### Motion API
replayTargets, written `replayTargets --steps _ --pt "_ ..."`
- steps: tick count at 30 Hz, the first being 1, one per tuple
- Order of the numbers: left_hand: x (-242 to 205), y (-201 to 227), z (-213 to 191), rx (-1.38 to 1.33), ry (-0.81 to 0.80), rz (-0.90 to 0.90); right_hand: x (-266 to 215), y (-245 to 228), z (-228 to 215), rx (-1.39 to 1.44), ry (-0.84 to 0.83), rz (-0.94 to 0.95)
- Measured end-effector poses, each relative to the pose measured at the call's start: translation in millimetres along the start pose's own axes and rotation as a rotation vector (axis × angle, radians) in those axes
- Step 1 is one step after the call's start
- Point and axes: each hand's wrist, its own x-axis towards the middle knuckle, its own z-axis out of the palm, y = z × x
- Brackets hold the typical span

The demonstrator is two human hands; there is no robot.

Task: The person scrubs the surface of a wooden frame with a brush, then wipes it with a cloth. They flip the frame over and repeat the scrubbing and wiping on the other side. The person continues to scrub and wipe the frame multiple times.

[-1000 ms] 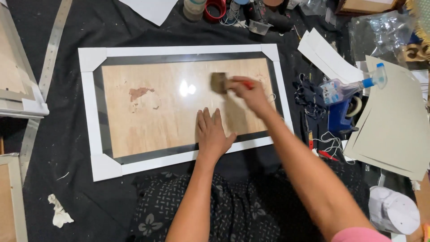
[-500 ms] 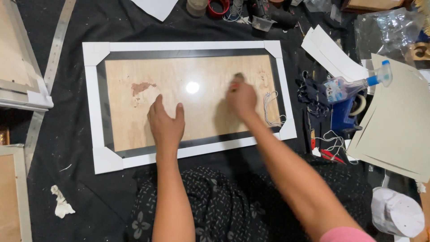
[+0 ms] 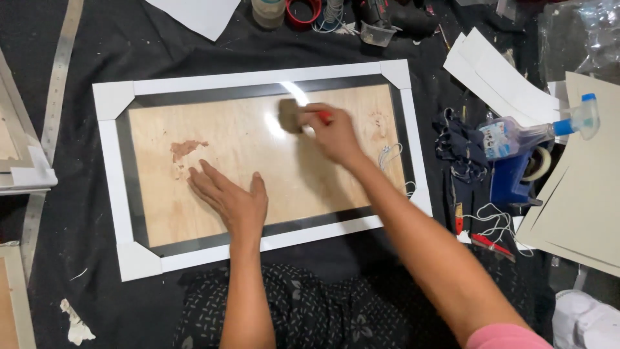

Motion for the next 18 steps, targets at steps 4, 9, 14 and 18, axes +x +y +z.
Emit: replayTargets --steps 4,9,14,18 --pt "-14 20 6 -0.084 -0.155 0.046 16 49 -149 -0.599 0.347 -0.015" --pt "-23 33 6 -0.127 -0.256 0.054 48 88 -230 -0.809 0.564 -0.098" --pt "-21 33 -2 0.023 -0.475 -0.02 85 71 -110 -0.859 0.447 -0.04" --pt "-14 33 -7 -0.025 -0.536 -0.061 65 -34 91 -0.686 0.258 -0.098"
